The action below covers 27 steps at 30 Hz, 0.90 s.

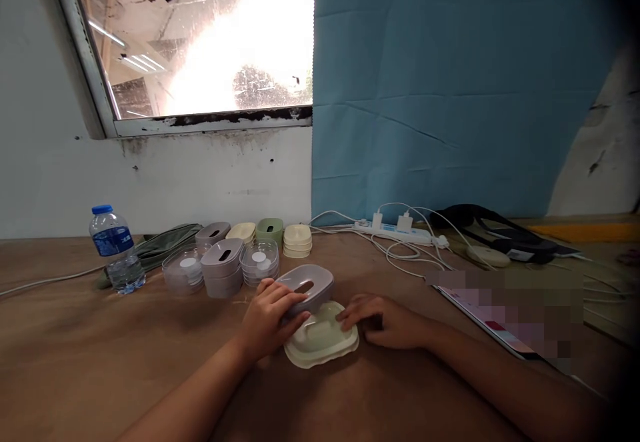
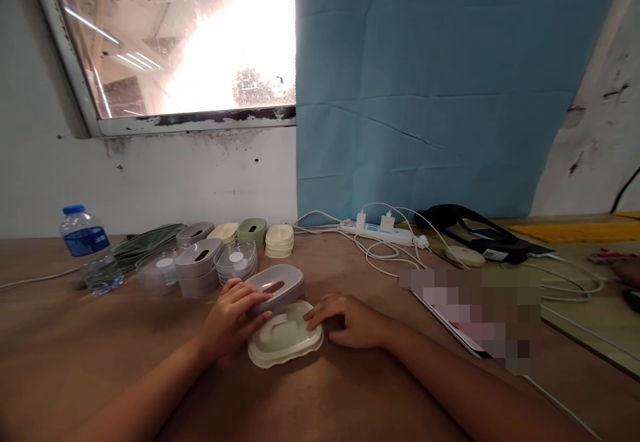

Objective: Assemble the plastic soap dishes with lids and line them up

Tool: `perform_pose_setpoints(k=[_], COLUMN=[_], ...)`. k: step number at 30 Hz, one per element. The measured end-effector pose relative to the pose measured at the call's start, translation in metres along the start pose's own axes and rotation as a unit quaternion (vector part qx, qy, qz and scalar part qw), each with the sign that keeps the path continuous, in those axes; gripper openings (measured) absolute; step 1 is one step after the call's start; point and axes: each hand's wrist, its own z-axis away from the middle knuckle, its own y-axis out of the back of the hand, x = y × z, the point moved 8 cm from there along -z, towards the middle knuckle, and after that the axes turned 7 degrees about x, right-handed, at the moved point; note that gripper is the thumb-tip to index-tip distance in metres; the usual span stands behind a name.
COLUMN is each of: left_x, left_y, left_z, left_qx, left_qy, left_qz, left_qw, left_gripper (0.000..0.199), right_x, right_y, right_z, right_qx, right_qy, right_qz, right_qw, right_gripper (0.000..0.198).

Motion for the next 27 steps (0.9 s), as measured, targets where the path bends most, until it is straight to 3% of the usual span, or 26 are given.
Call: perform_pose_setpoints(k=[3, 9, 11, 13, 17, 22, 27], left_x=[-0.003, -0.014, -0.014, -0.012, -0.014, -0.029, -0.024], left_y=[-0.013, -0.024, -0.025, -0.023, -0.021, -0.023, -0.030], left_z=[0.000, 0.004, 0.005, 0.004, 0.005, 0.010, 0.010], left_qx=[-0.041, -0.106, -0.122, -0.128, -0.157, -0.177, -0.125], left_qy=[0.014, 0.087, 0.089, 0.078, 0.038, 0.018, -0.041], left_qz=[-0.006, 0.037, 0.052, 0.058, 0.034, 0.000, -0.028], left_qw=[0.999, 0.990, 0.987, 0.987, 0.986, 0.984, 0.991], left_gripper=[0.021, 0.021, 0.022, 0.028, 0.042, 0.039, 0.016], right_x=[-0.019, -0.023, -0.012, 0.011, 0.060, 0.077, 0.081], right_y=[-0.010, -0.011, -0.001, 0.017, 0.052, 0.064, 0.058], right_z=[-0.001, 0.020, 0.028, 0.032, 0.034, 0.026, 0.024], right_qx=[-0.055, -0.211, -0.230, -0.191, -0.021, 0.171, 0.200], right_qy=[0.007, -0.104, -0.142, -0.202, -0.296, -0.266, -0.231], right_qz=[0.019, -0.053, -0.044, 0.007, 0.118, 0.218, 0.244], right_qw=[0.998, 0.970, 0.962, 0.961, 0.948, 0.923, 0.921], right_gripper=[0.037, 0.026, 0.024, 0.024, 0.026, 0.034, 0.036])
